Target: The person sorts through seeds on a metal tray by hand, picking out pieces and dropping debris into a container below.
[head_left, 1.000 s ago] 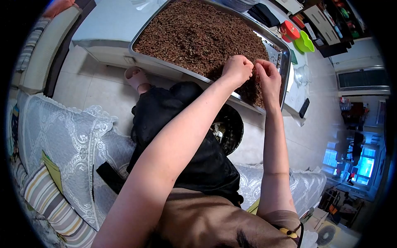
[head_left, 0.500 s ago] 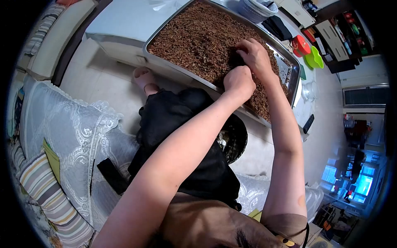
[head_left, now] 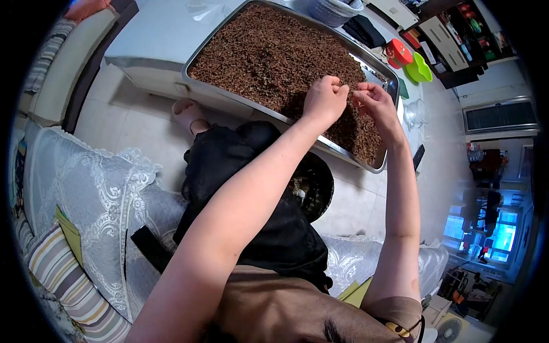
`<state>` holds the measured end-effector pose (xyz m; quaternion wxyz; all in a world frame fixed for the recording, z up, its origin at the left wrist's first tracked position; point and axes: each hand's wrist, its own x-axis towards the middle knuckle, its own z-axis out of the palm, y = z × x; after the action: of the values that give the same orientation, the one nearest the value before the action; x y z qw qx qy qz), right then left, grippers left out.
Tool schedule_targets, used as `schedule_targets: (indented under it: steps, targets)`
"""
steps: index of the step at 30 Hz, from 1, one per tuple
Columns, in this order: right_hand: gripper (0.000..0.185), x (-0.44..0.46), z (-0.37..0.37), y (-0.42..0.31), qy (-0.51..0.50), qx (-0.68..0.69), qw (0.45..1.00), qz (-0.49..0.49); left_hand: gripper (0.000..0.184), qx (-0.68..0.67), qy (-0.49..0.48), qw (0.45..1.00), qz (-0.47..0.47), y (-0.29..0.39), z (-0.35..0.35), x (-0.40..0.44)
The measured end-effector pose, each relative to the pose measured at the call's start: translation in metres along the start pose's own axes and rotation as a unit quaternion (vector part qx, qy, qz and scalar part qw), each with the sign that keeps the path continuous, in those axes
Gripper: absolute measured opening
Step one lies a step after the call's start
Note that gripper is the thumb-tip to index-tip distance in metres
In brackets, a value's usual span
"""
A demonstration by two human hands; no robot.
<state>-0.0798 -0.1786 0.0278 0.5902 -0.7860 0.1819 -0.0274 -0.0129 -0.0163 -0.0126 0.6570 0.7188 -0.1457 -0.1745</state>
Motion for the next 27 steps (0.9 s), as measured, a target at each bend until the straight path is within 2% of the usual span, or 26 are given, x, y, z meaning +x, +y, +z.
schedule_targets:
  steps: [2, 3, 6, 7, 10, 11, 14, 17, 20, 23, 26, 27]
  targets:
    - [0.026, -0.002, 0.005, -0.002, -0.009, -0.037, 0.999, -0.031, 0.03, -0.193, -0.075, 0.974, -0.088, 0.004, -0.002, 0.0]
    - [0.024, -0.002, 0.009, -0.003, -0.014, -0.056, 0.997, -0.046, 0.033, -0.208, -0.088, 0.971, -0.08, 0.001, -0.002, 0.0]
    - [0.021, -0.003, 0.019, -0.01, 0.016, -0.159, 0.985, -0.066, 0.031, -0.15, -0.096, 0.983, -0.035, -0.003, -0.009, 0.005]
    - [0.019, -0.007, 0.025, -0.013, 0.057, -0.235, 0.966, -0.092, 0.025, -0.166, -0.088, 0.981, -0.054, -0.001, -0.011, 0.003]
    - [0.018, -0.018, 0.038, -0.023, 0.079, -0.298, 0.941, -0.143, 0.021, -0.19, -0.093, 0.973, -0.093, -0.003, -0.015, 0.009]
    - [0.018, -0.02, 0.04, -0.028, 0.087, -0.299, 0.946, -0.094, 0.019, -0.207, -0.099, 0.967, -0.108, -0.004, -0.014, 0.009]
    - [0.017, -0.018, 0.038, -0.018, 0.112, -0.244, 0.957, -0.11, 0.02, -0.271, -0.117, 0.944, -0.145, -0.01, -0.008, 0.014]
    - [0.016, -0.017, 0.038, -0.008, 0.149, -0.265, 0.931, -0.2, 0.022, -0.326, -0.165, 0.92, -0.144, -0.011, -0.007, 0.015]
    - [0.014, -0.025, 0.044, -0.014, 0.159, -0.339, 0.9, -0.222, 0.02, -0.323, -0.185, 0.912, -0.171, 0.003, -0.014, 0.011]
    - [0.013, -0.023, 0.046, -0.011, 0.169, -0.41, 0.859, -0.257, 0.022, -0.277, -0.146, 0.942, -0.118, -0.007, -0.007, 0.012]
    - [0.012, -0.021, 0.044, -0.004, 0.173, -0.403, 0.863, -0.249, 0.022, -0.253, -0.152, 0.95, -0.1, -0.016, -0.005, 0.018]
    - [0.011, -0.022, 0.045, -0.004, 0.175, -0.364, 0.887, -0.224, 0.021, -0.254, -0.162, 0.947, -0.112, -0.014, -0.007, 0.017]
